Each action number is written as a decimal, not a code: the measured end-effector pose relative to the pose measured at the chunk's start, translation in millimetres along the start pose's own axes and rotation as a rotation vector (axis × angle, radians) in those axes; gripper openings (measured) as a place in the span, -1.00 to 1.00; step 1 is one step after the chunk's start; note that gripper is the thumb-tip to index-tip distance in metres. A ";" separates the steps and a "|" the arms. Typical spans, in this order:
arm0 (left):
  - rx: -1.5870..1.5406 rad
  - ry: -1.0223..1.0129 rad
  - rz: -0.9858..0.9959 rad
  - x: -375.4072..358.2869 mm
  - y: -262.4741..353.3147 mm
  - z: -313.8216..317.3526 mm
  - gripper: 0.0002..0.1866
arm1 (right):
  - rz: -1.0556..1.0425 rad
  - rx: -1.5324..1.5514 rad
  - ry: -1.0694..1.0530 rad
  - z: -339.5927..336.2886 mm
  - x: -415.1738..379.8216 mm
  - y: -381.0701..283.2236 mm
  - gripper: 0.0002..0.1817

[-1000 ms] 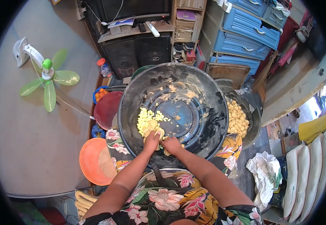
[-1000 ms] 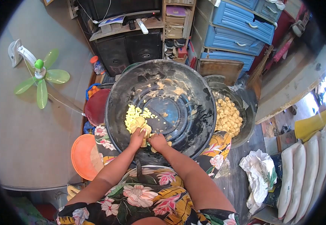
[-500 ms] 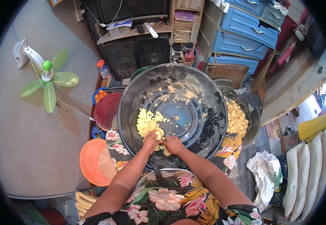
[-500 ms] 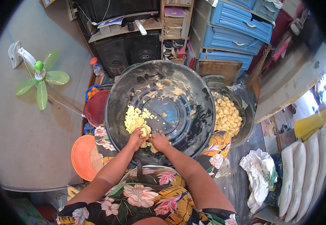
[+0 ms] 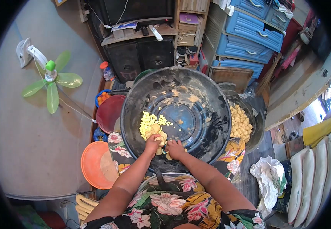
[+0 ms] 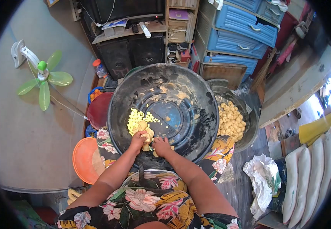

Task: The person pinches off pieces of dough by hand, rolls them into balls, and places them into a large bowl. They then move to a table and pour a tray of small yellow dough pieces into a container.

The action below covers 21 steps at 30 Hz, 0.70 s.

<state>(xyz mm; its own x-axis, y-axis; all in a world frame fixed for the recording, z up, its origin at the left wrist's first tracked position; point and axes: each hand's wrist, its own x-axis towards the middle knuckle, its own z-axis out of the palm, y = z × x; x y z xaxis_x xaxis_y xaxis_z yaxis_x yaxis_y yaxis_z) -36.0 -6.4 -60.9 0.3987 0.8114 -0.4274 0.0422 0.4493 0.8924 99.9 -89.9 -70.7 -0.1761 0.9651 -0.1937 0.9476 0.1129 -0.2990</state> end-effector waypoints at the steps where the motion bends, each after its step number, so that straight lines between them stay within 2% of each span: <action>1: 0.000 0.000 0.002 -0.8 1.0 -0.1 -0.69 | -0.001 -0.001 0.001 -0.3 0.0 0.7 -0.79; 4: 0.031 0.002 -0.022 -3.5 3.4 -0.5 -0.70 | -0.009 0.104 0.110 -10.2 -2.2 2.8 -0.80; 6: 0.027 0.011 -0.017 -2.6 2.1 -0.5 -0.70 | 0.038 0.699 0.137 -27.2 1.9 8.5 -0.81; 7: 0.024 0.011 -0.016 -3.9 5.8 1.0 -0.70 | 0.038 0.695 0.135 -36.9 1.4 5.6 -0.81; 9: 0.011 0.025 -0.020 -8.8 9.7 5.2 -0.70 | -0.026 1.037 0.457 -50.1 -3.0 -4.7 -0.80; 10: 0.012 0.023 -0.024 -9.6 9.2 7.6 -0.70 | 0.005 1.103 0.460 -52.7 -4.1 -8.7 -0.81; 13: -0.049 -0.070 -0.014 -11.4 12.9 10.6 -0.70 | 0.031 1.071 0.464 -41.2 -0.4 -8.8 -0.82; 15: -0.262 -0.150 -0.087 -14.5 16.1 12.7 -0.73 | 0.074 1.053 0.484 -38.4 3.1 -4.2 -0.81; 17: -0.318 -0.152 -0.092 -15.8 17.5 12.6 -0.74 | 0.115 1.031 0.501 -37.7 3.9 0.0 -0.80; 19: -0.375 -0.155 -0.096 -15.4 17.7 12.2 -0.74 | -0.032 0.769 0.631 -44.5 1.5 -0.4 -0.83; 20: -0.425 -0.143 -0.095 -14.7 17.2 11.0 -0.73 | -0.033 0.768 0.630 -46.9 -0.1 -2.8 -0.83; 21: -0.475 -0.131 -0.093 -15.9 19.9 11.7 -0.73 | -0.027 0.620 0.679 -50.1 -1.8 -6.9 -0.83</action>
<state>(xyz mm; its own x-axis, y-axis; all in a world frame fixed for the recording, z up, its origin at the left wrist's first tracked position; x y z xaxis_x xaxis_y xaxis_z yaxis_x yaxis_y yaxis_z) -30.7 -14.7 -34.7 0.5264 0.7195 -0.4530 -0.3263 0.6630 0.6738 107.0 -80.6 -21.5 0.1841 0.9176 0.3524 0.5980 0.1800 -0.7810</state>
